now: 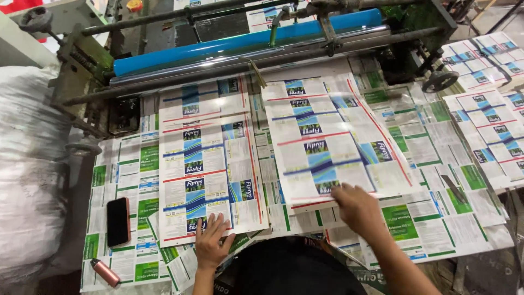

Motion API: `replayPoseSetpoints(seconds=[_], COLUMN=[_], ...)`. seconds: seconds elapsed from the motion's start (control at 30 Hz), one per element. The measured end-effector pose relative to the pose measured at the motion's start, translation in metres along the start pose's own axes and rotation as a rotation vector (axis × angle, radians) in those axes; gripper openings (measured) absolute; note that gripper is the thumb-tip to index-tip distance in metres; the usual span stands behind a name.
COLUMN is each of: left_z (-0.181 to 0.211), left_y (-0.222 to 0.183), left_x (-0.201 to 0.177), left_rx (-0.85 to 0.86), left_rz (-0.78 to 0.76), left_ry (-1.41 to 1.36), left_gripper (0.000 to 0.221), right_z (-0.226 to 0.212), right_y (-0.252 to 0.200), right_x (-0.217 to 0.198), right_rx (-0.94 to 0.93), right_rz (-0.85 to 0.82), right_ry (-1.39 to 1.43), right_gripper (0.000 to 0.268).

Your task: The recorder is manually separating and stacking printed sheets coming off an industrial printing machine.

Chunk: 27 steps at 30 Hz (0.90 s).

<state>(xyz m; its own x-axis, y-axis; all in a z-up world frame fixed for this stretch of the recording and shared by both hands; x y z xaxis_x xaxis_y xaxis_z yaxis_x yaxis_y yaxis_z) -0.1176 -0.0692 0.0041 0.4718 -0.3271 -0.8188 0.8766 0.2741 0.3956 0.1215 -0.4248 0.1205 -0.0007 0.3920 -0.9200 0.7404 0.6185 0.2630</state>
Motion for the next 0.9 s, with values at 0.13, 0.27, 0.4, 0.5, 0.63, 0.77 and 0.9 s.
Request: replayPoseSetpoints(seconds=[0.13,0.27,0.4,0.5,0.63,0.77,0.9], left_z=[-0.001,-0.004,-0.007,-0.007,-0.008,-0.012,-0.011], left_y=[0.001,-0.003,-0.004,-0.004,-0.003,-0.005,-0.004], left_x=[0.002,0.003,0.006,0.007,0.007,0.01,0.009], left_rx=[-0.022,-0.06,-0.055,-0.065,-0.073,-0.103,-0.117], left_rz=[-0.005,-0.002,-0.005,-0.005,-0.02,-0.035,-0.048], left_ry=[-0.009,-0.054,-0.018,-0.028,-0.015,-0.037,-0.02], left_gripper=[0.041,0.039,0.037,0.038,0.039,0.041,0.041], right_z=[0.018,0.029,0.034,0.039,0.049,0.048,0.049], right_y=[-0.028,-0.037,-0.019,-0.003,0.017,0.041,0.062], right_x=[0.064,0.093,0.095,0.101,0.118,0.118,0.119], right_rx=[0.265,0.078,0.059,0.029,0.018,0.013,0.03], right_rz=[-0.258,0.07,0.117,0.09,0.112,0.134,0.099], right_ry=[-0.122,-0.064,-0.043,0.012,-0.01,0.001,0.028], right_gripper=[0.025,0.049,0.055,0.06,0.056,0.059,0.061])
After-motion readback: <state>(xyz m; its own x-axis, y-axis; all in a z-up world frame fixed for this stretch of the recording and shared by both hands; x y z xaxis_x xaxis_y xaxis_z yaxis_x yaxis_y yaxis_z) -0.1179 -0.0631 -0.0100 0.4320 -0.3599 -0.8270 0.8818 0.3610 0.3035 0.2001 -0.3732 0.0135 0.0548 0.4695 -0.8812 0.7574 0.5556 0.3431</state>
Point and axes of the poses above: each hand's wrist, its own y-axis towards the middle knuckle, its own x-axis out of the palm, z = x × y, the point moved 4 cm from there along y, towards the middle knuckle, and after that the axes turned 2 degrees about -y, right-handed, at the moved point
